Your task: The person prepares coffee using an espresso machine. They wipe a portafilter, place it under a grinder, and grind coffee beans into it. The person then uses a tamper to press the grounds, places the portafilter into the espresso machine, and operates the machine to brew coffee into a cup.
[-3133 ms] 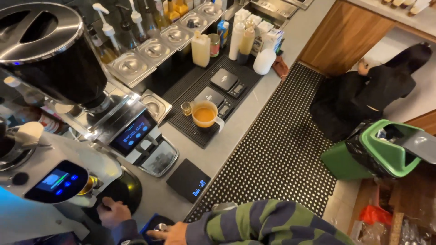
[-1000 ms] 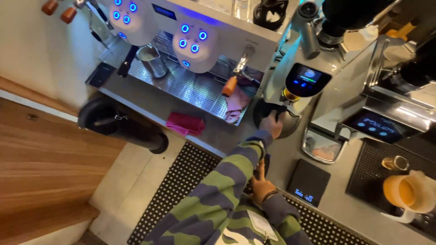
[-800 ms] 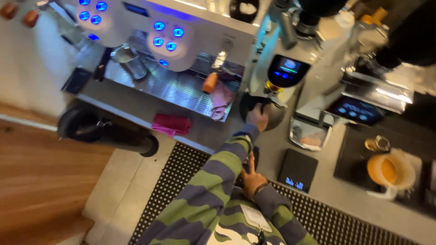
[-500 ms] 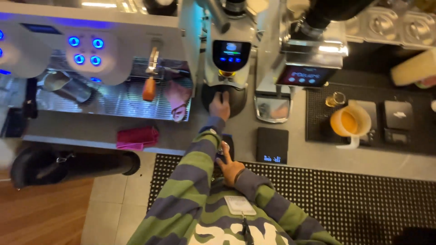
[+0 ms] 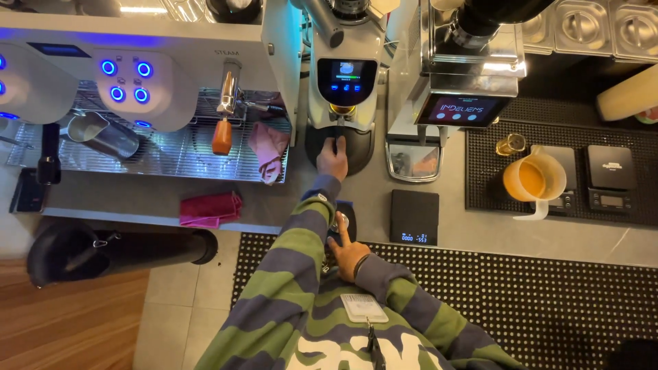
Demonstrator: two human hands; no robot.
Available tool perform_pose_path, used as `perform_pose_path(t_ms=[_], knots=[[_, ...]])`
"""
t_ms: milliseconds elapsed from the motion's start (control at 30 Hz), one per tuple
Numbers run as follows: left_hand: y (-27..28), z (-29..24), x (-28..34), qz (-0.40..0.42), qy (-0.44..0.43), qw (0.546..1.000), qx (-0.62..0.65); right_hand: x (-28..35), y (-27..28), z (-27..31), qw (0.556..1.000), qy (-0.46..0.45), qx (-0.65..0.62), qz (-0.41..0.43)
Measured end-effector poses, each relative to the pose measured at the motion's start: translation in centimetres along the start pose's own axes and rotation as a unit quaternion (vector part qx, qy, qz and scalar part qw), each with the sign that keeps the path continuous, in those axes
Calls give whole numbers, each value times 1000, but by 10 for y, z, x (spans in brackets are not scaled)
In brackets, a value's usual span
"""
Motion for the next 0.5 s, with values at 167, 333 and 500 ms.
perform_pose_path(t_ms=[167, 333, 500], knots=[[5, -6, 3, -4, -6, 1000, -1, 4, 6, 6, 1000, -4, 7, -20], [0, 5, -6, -3, 5, 1000, 4, 9, 10, 6, 1000, 3, -3, -18], [4, -9, 4, 4, 5, 1000, 20, 12, 9, 8, 1000, 0, -5, -29]])
Point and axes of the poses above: each hand's wrist, its own x-axis away from the middle knuckle, its own y-axis out of the back of the hand, z = x × y, the point moved 7 cm from there along -x, towards the middle knuckle, and after that the axes turned 8 degrees about x, right-handed, at the moved point
